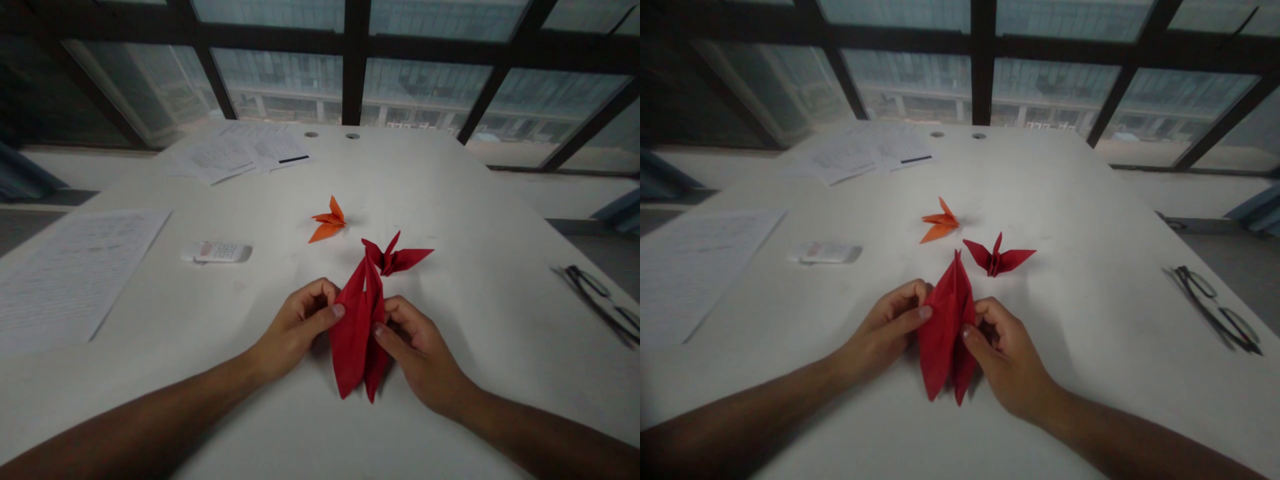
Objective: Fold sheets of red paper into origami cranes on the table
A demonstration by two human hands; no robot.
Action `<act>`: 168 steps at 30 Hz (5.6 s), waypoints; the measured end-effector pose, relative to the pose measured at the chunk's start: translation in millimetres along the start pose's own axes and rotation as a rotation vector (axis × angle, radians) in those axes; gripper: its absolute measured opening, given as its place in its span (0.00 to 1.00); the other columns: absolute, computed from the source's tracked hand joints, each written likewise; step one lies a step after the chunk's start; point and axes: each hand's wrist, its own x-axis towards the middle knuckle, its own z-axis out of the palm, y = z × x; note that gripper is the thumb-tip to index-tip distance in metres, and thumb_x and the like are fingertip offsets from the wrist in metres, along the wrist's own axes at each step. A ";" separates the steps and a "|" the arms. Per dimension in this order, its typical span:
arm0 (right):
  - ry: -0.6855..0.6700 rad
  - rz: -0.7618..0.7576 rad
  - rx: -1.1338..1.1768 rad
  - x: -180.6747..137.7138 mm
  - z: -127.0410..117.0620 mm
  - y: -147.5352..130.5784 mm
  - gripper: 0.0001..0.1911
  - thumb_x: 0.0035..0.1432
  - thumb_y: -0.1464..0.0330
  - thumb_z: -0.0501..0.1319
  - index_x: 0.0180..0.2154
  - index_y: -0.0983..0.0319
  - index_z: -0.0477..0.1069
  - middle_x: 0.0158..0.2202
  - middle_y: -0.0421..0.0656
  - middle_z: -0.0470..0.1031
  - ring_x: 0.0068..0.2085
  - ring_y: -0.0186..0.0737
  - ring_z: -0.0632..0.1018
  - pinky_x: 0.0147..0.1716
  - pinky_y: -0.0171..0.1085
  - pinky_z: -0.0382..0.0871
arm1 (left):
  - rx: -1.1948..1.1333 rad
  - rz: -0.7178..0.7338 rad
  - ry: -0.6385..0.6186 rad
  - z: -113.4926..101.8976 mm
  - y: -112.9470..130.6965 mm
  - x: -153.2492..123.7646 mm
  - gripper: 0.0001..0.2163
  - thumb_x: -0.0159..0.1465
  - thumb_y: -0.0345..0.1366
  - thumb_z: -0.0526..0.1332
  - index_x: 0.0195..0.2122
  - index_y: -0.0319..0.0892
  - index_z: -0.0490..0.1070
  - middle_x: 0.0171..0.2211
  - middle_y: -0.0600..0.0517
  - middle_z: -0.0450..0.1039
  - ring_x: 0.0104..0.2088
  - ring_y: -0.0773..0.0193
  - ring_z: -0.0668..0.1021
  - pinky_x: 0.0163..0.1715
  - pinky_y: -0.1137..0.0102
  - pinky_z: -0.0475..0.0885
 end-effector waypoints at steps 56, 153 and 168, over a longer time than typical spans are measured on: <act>0.027 -0.114 -0.286 -2.6 -5.8 -6.1 0.09 0.68 0.65 0.61 0.34 0.58 0.68 0.28 0.37 0.70 0.29 0.36 0.70 0.27 0.36 0.63 | 0.057 -0.074 -0.026 2.1 3.0 0.6 0.13 0.67 0.40 0.67 0.34 0.41 0.65 0.31 0.54 0.73 0.29 0.69 0.72 0.29 0.74 0.65; 0.113 -0.054 0.043 4.9 -3.2 2.6 0.10 0.62 0.68 0.69 0.38 0.57 0.67 0.32 0.34 0.71 0.32 0.32 0.71 0.32 0.33 0.67 | 0.707 0.203 -0.042 7.6 6.4 -8.3 0.09 0.66 0.42 0.67 0.36 0.42 0.72 0.46 0.48 0.69 0.43 0.60 0.76 0.42 0.66 0.75; 0.138 -0.119 -0.001 2.5 1.6 -2.4 0.12 0.63 0.69 0.68 0.46 0.55 0.69 0.41 0.39 0.79 0.40 0.36 0.79 0.40 0.36 0.73 | 0.624 0.154 0.006 8.4 8.9 -5.6 0.06 0.69 0.34 0.59 0.36 0.41 0.73 0.53 0.45 0.71 0.52 0.56 0.76 0.51 0.65 0.73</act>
